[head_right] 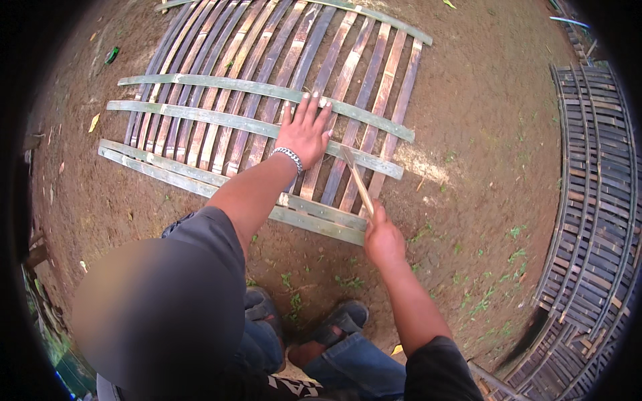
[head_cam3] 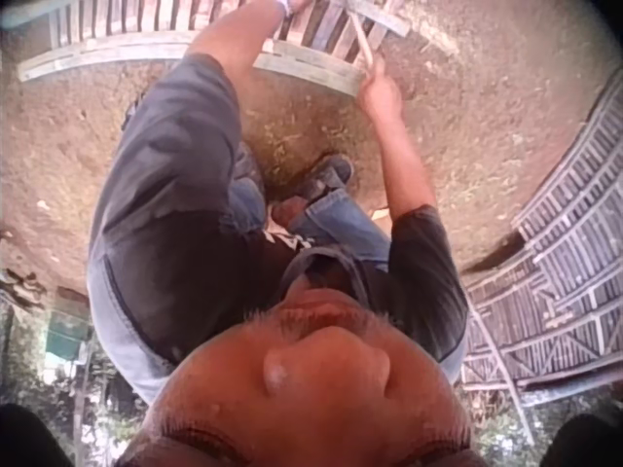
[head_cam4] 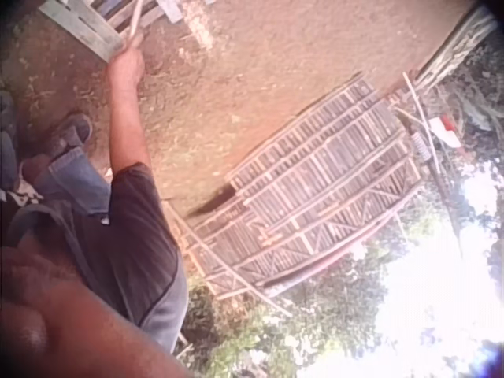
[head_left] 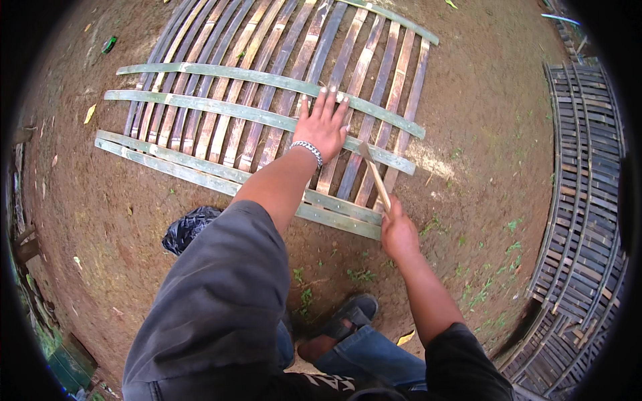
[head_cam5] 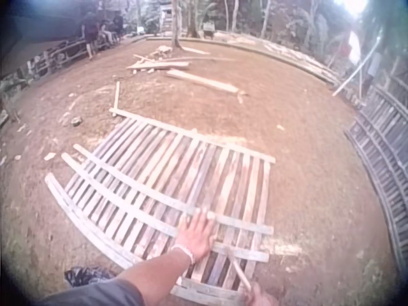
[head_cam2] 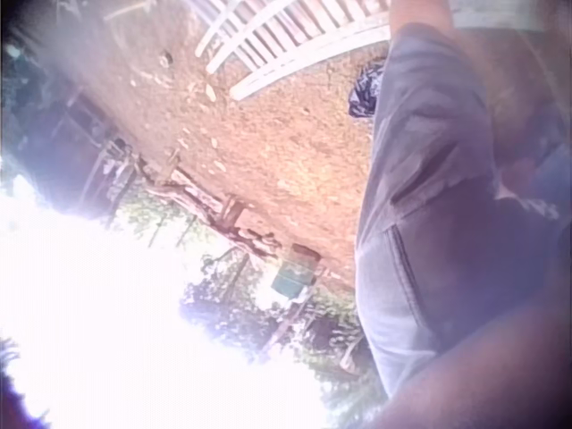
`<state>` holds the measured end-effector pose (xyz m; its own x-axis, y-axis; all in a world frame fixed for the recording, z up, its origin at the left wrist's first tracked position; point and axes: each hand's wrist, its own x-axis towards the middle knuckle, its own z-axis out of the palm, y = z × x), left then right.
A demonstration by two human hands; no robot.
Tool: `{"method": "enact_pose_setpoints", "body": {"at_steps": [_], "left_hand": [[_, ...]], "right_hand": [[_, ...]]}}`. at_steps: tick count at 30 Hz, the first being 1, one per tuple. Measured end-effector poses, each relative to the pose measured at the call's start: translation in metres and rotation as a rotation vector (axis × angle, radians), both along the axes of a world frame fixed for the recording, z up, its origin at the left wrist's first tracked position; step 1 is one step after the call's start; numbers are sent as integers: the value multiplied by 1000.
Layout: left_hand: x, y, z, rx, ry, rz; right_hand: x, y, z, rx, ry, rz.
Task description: The person uses a hammer to drive nails into a wooden lattice structure laid on the ground. They repeatedly pick up nails from a black plastic bag, position them on the slats, and hammer them in to secure the frame.
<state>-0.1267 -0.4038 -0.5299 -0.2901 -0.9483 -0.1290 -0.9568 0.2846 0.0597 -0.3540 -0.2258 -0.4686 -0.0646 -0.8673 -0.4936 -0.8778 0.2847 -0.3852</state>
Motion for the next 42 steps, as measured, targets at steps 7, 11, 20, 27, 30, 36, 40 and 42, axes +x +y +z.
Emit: {"method": "enact_pose_setpoints", "body": {"at_steps": [7,11,20,27,30,36,40,42], "left_hand": [[-4,2,5,51,21,1],[11,2,11,202,61,14],[171,164,103,309,254,107],[258,334,80,139,306,1012],[226,330,99,432,183,1066],[215,296,102,-304,185,984],[205,236,120,-246,553,675],[204,209,116,-94,552,632]], "right_hand": [[-35,43,21,-78,-71,-104],[-72,62,65,118,74,9],[-202,117,159,282,400,208],[-231,148,143,129,322,-48],[-266,156,130,174,304,-119],[-234,138,147,139,444,-56],[-233,119,137,196,409,-31],[-218,95,133,190,335,9]]}}
